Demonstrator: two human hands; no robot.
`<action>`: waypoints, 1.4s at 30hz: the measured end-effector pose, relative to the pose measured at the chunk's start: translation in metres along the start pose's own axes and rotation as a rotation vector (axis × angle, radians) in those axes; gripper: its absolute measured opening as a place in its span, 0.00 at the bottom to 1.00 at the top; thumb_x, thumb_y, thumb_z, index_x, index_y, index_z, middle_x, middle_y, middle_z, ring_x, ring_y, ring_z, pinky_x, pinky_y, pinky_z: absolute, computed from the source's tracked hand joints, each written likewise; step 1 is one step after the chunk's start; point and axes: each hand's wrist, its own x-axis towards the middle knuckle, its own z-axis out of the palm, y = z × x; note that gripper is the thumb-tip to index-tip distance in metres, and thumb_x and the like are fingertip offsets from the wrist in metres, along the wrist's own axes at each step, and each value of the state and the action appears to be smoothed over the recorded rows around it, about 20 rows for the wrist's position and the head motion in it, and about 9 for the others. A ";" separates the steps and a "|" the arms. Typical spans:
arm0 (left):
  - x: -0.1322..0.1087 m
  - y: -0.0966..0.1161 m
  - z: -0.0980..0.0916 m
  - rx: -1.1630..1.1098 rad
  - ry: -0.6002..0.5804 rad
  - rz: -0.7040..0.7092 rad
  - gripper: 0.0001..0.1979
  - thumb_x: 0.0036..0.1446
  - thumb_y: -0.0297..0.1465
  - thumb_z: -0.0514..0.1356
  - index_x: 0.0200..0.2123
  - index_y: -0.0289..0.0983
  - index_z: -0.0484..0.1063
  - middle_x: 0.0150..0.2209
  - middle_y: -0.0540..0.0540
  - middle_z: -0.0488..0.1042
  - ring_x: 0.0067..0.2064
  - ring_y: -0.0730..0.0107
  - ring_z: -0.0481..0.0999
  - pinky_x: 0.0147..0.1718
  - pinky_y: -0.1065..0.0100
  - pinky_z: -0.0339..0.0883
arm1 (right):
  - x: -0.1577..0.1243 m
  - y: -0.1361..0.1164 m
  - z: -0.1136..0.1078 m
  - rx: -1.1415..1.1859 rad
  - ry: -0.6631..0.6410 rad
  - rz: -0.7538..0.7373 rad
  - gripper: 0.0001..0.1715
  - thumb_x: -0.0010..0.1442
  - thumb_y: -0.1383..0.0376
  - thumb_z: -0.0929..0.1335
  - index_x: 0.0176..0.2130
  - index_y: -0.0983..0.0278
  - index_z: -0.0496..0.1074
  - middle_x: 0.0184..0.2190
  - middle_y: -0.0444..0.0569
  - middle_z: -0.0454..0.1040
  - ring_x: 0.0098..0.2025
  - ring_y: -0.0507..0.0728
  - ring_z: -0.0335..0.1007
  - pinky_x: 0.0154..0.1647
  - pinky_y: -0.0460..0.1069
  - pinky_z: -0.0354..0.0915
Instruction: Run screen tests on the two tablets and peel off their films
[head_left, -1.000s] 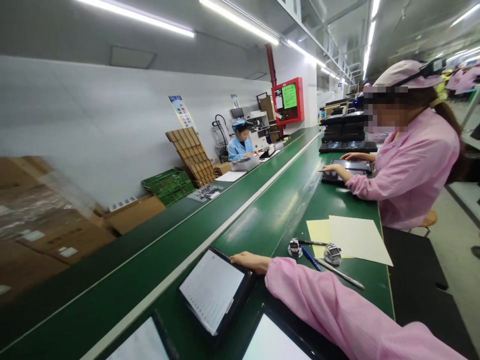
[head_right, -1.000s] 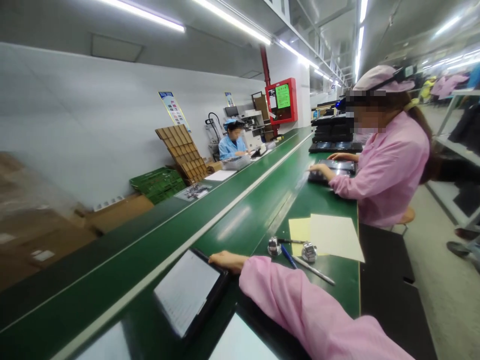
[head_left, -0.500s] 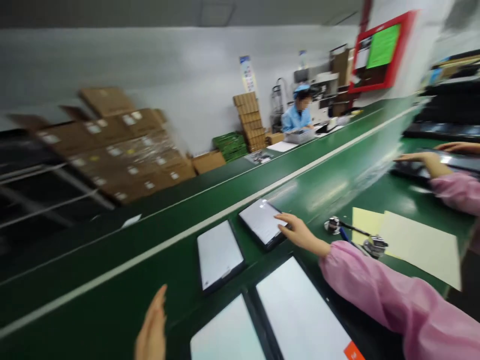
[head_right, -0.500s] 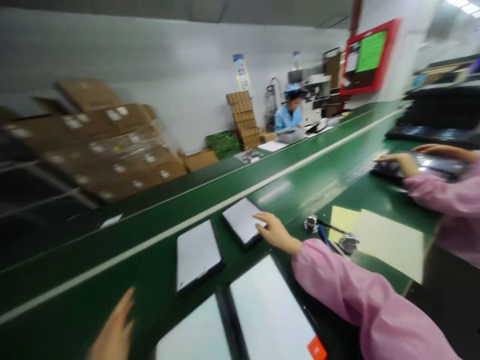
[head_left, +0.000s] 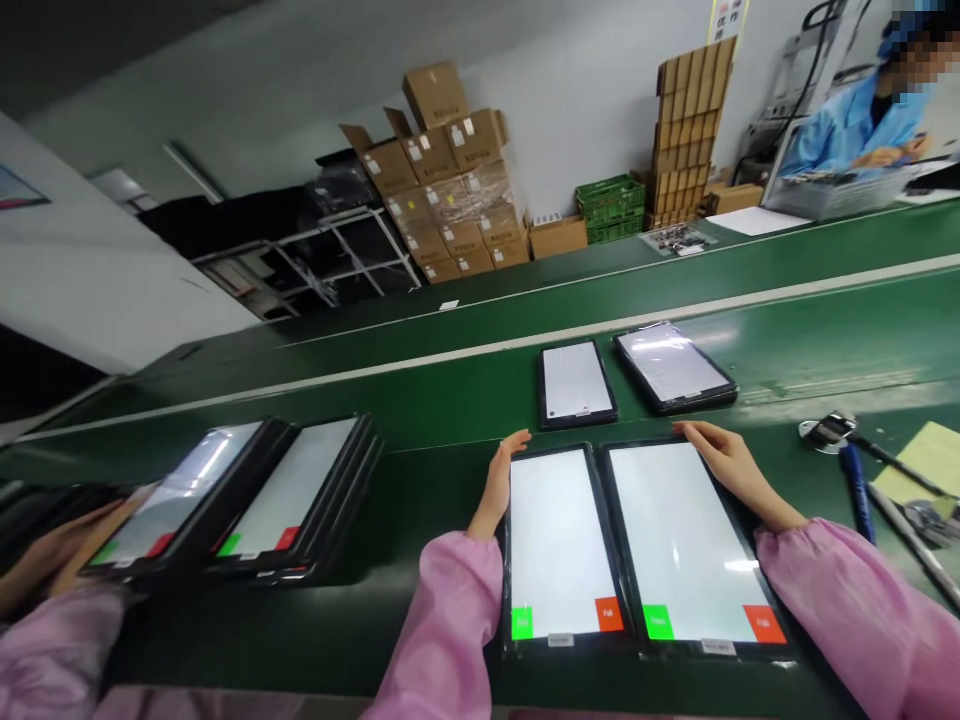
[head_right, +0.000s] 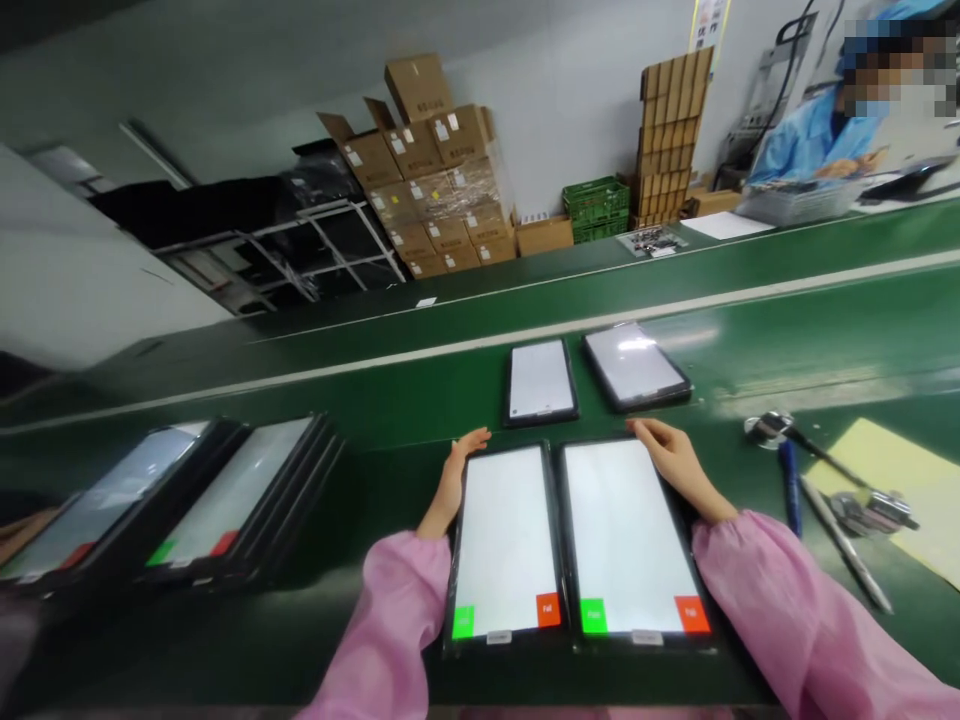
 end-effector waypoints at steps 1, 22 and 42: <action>0.000 0.001 0.000 0.019 -0.023 0.011 0.39 0.65 0.64 0.46 0.49 0.39 0.81 0.49 0.38 0.84 0.49 0.51 0.82 0.57 0.48 0.72 | 0.000 0.000 0.000 -0.011 0.005 -0.002 0.39 0.56 0.30 0.68 0.37 0.60 0.83 0.42 0.57 0.84 0.48 0.72 0.80 0.54 0.64 0.73; -0.003 0.013 -0.007 0.261 -0.208 0.056 0.48 0.66 0.65 0.31 0.54 0.41 0.79 0.53 0.39 0.82 0.60 0.49 0.76 0.59 0.50 0.67 | -0.044 -0.039 -0.011 -0.219 -0.043 -0.186 0.22 0.67 0.45 0.68 0.41 0.58 0.81 0.47 0.55 0.81 0.52 0.67 0.75 0.57 0.62 0.69; -0.041 0.101 -0.025 0.464 -0.324 0.577 0.29 0.67 0.59 0.54 0.52 0.46 0.81 0.50 0.43 0.83 0.54 0.50 0.78 0.58 0.52 0.66 | -0.171 -0.073 0.032 -0.681 -0.311 -0.928 0.27 0.76 0.77 0.56 0.32 0.65 0.75 0.26 0.43 0.65 0.30 0.54 0.59 0.44 0.54 0.60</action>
